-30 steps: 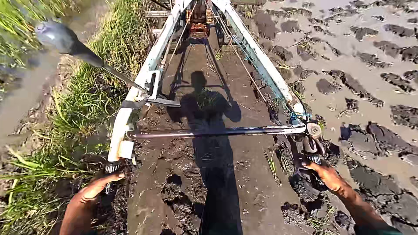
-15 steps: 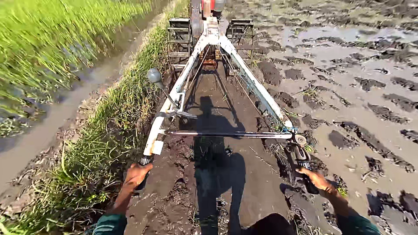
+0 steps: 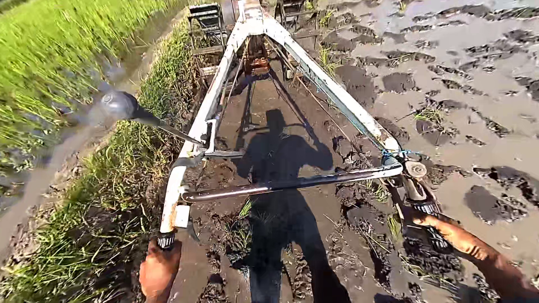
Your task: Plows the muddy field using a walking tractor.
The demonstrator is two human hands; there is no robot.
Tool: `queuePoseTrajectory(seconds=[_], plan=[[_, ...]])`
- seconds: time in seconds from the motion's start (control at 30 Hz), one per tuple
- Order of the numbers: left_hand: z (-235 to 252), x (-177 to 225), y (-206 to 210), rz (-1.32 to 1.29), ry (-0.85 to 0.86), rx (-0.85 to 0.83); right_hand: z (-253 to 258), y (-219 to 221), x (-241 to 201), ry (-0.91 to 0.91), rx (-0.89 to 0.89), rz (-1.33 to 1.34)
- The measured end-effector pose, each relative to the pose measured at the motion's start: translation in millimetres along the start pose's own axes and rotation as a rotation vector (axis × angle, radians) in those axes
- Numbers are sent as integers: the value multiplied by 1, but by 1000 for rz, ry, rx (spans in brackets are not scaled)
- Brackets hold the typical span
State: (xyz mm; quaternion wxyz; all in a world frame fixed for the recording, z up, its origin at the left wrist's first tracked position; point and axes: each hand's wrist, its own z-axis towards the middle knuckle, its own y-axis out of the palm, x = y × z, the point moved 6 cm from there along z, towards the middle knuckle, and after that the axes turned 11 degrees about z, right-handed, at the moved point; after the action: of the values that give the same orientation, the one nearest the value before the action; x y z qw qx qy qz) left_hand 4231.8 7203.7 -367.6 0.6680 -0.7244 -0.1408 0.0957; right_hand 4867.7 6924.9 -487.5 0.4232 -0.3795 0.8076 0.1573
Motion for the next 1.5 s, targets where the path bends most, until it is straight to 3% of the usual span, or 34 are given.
queuePoseTrajectory(seconds=[0.13, 0.4, 0.53, 0.63, 0.8, 0.87, 0.93, 1.07, 1.17, 1.33, 1.5], plan=[[43, 70, 2, 24, -60, -5, 61, 11, -49, 29, 48, -154], [112, 200, -1, 73, -65, -99, 209, 17, -119, 58, 25, -197], [154, 252, -3, 88, -66, -132, 245, 35, -184, -10, 63, -305], [225, 243, -19, 97, -86, -54, 232, 97, -218, 7, -10, -308], [379, 186, -42, 10, -154, -48, 202, 247, -215, 49, -307, -49], [426, 178, -34, -3, -81, -61, 201, 290, -220, 57, -295, -32], [454, 197, -29, 35, 33, -29, 219, 312, -236, 60, -204, 19], [453, 276, -10, -103, 204, -35, 286, 273, -284, 46, -13, -14], [458, 341, -23, -107, 138, -68, 338, 259, -335, 70, 77, -66], [493, 431, -32, -25, -36, -244, 417, 254, -397, 4, 74, -141], [534, 508, -27, -23, 57, -306, 528, 220, -411, -43, 213, -206]])
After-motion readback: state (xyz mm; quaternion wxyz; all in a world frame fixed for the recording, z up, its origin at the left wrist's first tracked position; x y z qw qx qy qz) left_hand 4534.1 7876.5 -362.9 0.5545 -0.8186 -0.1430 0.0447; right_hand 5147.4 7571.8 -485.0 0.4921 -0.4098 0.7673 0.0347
